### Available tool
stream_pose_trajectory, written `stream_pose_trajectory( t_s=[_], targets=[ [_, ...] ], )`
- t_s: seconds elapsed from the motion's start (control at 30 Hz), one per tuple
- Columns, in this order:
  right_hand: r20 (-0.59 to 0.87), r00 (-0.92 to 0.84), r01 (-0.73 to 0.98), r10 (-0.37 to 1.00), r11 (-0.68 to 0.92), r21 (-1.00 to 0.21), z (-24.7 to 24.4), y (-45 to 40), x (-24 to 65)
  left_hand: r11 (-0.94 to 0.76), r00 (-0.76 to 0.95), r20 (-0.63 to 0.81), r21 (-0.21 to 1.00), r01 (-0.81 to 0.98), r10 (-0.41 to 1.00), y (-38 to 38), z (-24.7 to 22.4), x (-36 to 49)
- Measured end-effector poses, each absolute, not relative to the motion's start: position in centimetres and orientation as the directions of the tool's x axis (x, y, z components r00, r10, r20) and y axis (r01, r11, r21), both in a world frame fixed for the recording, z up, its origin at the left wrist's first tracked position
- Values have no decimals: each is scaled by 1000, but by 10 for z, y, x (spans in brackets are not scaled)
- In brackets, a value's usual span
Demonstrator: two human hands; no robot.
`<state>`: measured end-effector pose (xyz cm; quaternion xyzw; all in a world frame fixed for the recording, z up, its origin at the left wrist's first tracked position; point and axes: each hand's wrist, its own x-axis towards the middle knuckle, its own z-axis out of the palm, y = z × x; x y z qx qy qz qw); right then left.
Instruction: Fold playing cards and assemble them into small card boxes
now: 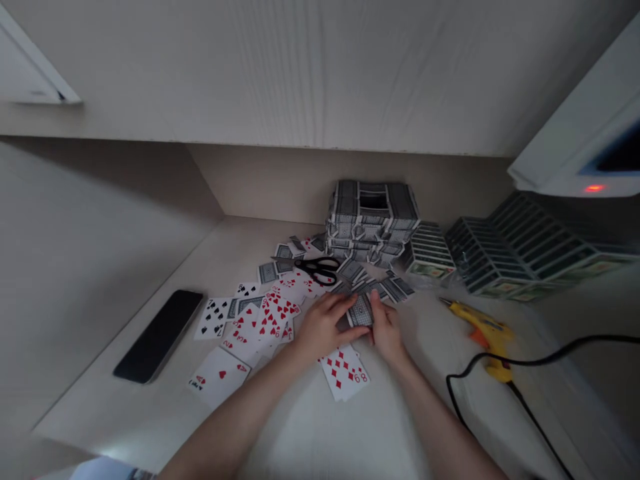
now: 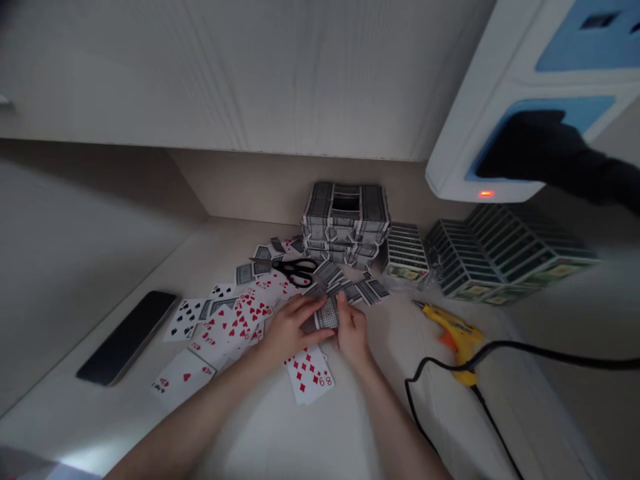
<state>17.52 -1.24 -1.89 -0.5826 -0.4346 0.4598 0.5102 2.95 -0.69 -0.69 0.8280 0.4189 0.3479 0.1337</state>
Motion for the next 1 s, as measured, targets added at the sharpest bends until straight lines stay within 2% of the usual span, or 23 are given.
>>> stream_pose_trajectory(
  t_s=[0.2,0.4,0.5,0.57,0.67,0.8,0.93,1.0],
  targets=[
    [-106,223,-159,969,-71,-985,-20,-7,179,-429,118,558,470,771,821,7,8,23],
    [-36,160,-24,986,-33,-999,-21,-7,178,-455,296,461,284,844,837,33,11,36],
    [-18,132,10,991,-19,-1000,-21,-8,178,-356,246,398,232,905,884,34,6,39],
    [-1,117,22,993,-3,-1000,-21,-8,179,-347,240,402,219,912,884,30,5,33],
    [19,99,50,995,14,-999,-22,-8,178,-317,200,403,247,916,893,19,8,12],
    [29,86,81,996,22,-996,-23,-9,177,-322,211,329,336,885,921,-5,13,-14],
    [23,80,116,996,14,-993,-24,-10,176,-351,334,124,491,798,934,-33,13,-9],
    [31,87,140,996,19,-990,-24,-10,176,-342,388,16,506,792,921,-41,13,1]
  ],
)
